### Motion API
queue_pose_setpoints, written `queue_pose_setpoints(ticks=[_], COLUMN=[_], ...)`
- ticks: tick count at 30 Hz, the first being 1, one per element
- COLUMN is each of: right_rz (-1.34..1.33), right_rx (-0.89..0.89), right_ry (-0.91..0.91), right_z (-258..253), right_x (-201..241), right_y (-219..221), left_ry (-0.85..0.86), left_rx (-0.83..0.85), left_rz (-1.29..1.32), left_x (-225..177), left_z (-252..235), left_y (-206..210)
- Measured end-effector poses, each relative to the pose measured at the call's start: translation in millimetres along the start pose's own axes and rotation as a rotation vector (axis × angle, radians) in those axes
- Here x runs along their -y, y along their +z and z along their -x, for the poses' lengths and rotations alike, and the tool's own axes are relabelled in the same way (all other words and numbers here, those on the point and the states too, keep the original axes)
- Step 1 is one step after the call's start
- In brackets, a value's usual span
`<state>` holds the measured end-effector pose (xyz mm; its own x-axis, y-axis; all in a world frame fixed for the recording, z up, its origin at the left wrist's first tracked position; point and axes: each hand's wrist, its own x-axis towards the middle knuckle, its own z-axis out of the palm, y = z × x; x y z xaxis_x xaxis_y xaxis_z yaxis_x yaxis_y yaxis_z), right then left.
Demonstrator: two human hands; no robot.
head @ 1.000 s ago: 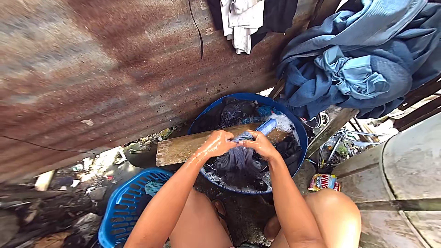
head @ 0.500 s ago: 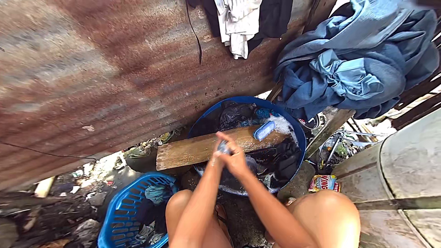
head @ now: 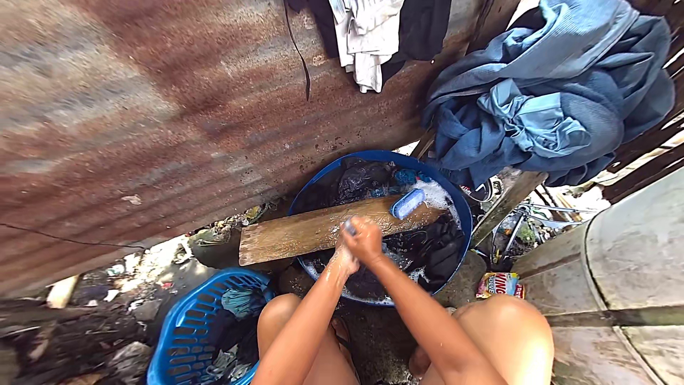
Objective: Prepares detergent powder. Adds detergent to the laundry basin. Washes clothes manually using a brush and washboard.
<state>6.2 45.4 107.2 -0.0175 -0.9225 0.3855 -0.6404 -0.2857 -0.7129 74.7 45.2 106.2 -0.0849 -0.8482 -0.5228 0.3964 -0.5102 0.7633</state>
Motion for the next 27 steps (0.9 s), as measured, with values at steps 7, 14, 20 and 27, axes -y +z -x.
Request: queue_pose_setpoints(ticks=[7,14,20,27], right_rz=[0.107,-0.453,-1.060,-0.397], right_rx=[0.103,0.161,-0.204,-0.095], right_ry=[-0.317,0.003,0.462,0.325], right_z=[-63,-10,-13,13], right_x=[-3,-44,-52,-4], right_y=[-52,-50,-47,5], left_ry=[0.006,0.471,0.190,0.025], left_rx=[0.368,0.453,0.269,0.016], left_rz=[-1.041,-0.323,-0.118,-1.116], left_x=[-16,-107,-109,-42], left_z=[30,56,21,59], left_y=[-1,-5,-26,32])
